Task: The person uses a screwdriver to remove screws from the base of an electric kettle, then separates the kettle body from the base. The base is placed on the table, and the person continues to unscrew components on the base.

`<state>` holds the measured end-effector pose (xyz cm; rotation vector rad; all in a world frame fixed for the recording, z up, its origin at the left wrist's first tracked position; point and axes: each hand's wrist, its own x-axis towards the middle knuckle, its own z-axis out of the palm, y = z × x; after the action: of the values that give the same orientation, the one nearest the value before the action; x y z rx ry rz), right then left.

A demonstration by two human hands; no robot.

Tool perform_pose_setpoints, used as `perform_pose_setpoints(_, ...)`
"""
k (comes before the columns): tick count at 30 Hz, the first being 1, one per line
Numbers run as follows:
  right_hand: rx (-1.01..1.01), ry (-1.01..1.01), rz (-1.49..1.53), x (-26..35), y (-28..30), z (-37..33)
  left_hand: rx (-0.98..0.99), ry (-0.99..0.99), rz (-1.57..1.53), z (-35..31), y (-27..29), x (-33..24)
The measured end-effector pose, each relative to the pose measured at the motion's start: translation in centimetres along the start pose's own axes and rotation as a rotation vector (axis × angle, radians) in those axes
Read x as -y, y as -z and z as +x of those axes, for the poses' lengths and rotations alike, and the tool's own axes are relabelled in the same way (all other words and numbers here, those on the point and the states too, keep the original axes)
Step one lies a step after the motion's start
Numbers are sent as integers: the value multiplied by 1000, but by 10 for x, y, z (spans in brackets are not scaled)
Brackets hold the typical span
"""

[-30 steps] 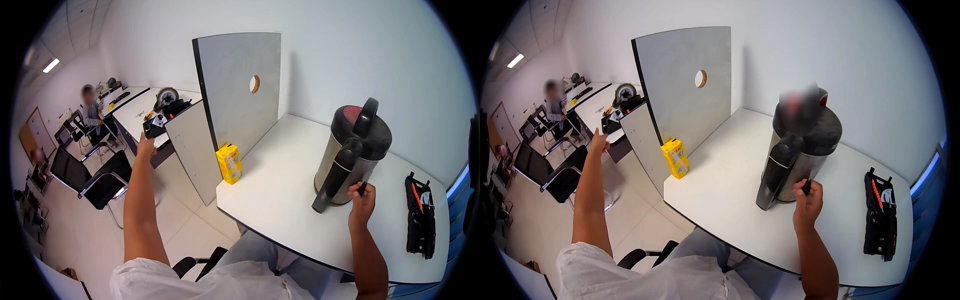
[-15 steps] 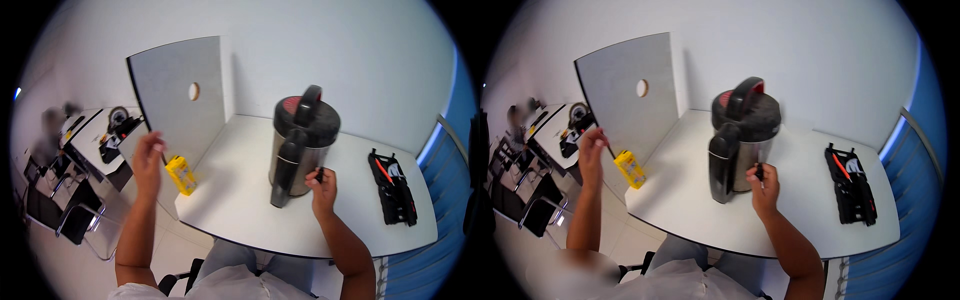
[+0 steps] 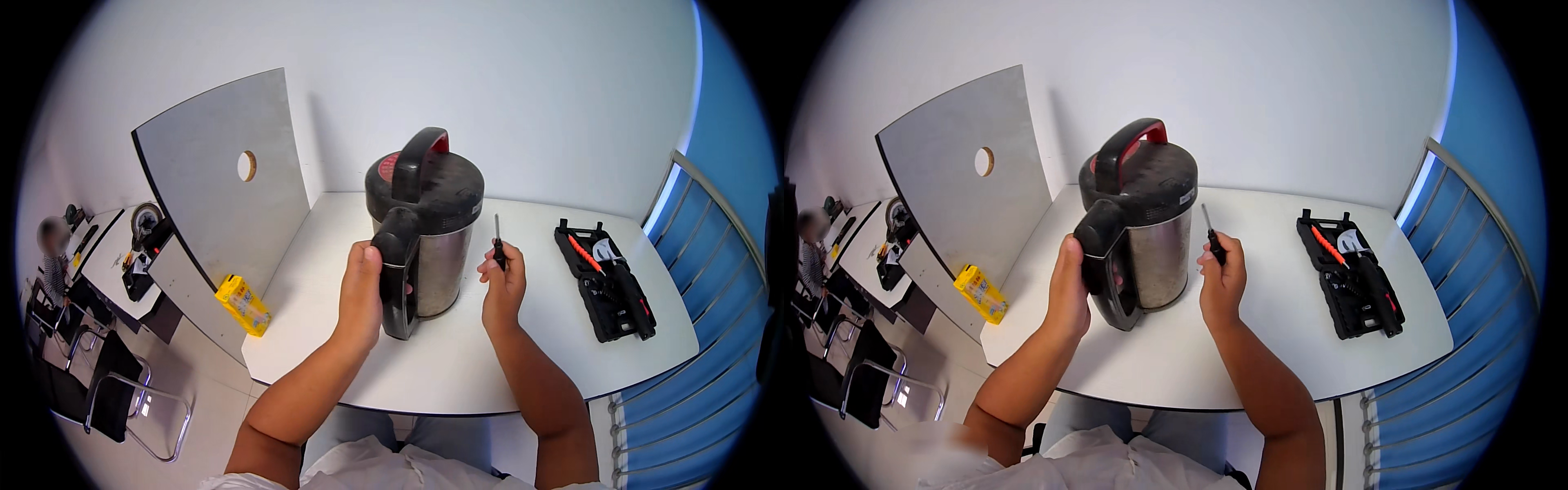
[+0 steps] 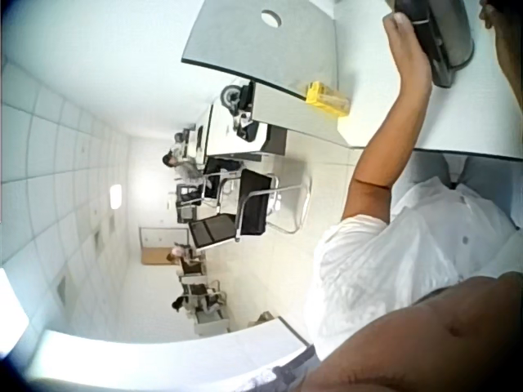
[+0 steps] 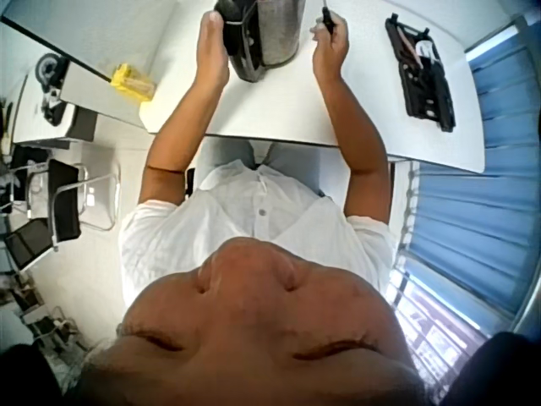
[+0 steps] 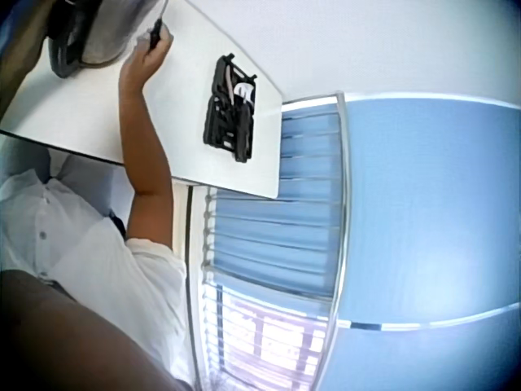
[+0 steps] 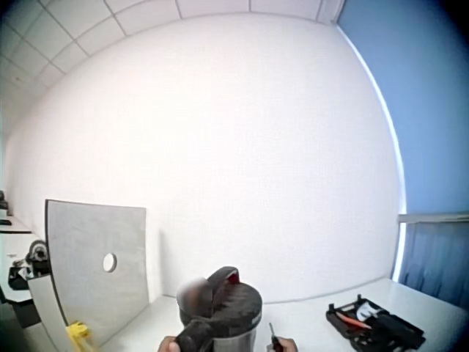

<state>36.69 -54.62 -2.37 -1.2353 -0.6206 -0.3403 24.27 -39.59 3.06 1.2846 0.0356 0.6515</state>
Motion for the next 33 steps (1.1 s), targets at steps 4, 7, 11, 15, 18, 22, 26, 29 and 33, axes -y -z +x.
perform_pose_setpoints(4,-42,-51,21,3,4,5,-114,-127,-32,6,-5,15)
perform_pose_setpoints(7,-52,-72,17,-2,6,5,-140,-130,-18,20,3,16)
perform_pose_setpoints(11,-17,-106,32,-3,1,3,-83,-95,-34,48,40,17)
perform_pose_setpoints(15,-4,-104,61,-9,1,1,-75,-200,42,51,60,21)
perform_pose_setpoints(18,-2,-116,59,-12,1,1,-126,-346,136,45,69,33)
perform_pose_setpoints(22,22,-131,55,-15,1,2,-13,-362,300,24,69,45)
perform_pose_setpoints(26,97,-162,68,-21,-2,0,167,-135,100,26,71,39)
perform_pose_setpoints(29,78,-168,39,-26,-1,2,248,7,68,26,44,16)
perform_pose_setpoints(33,78,-173,40,-27,8,11,240,137,56,38,-8,-4)
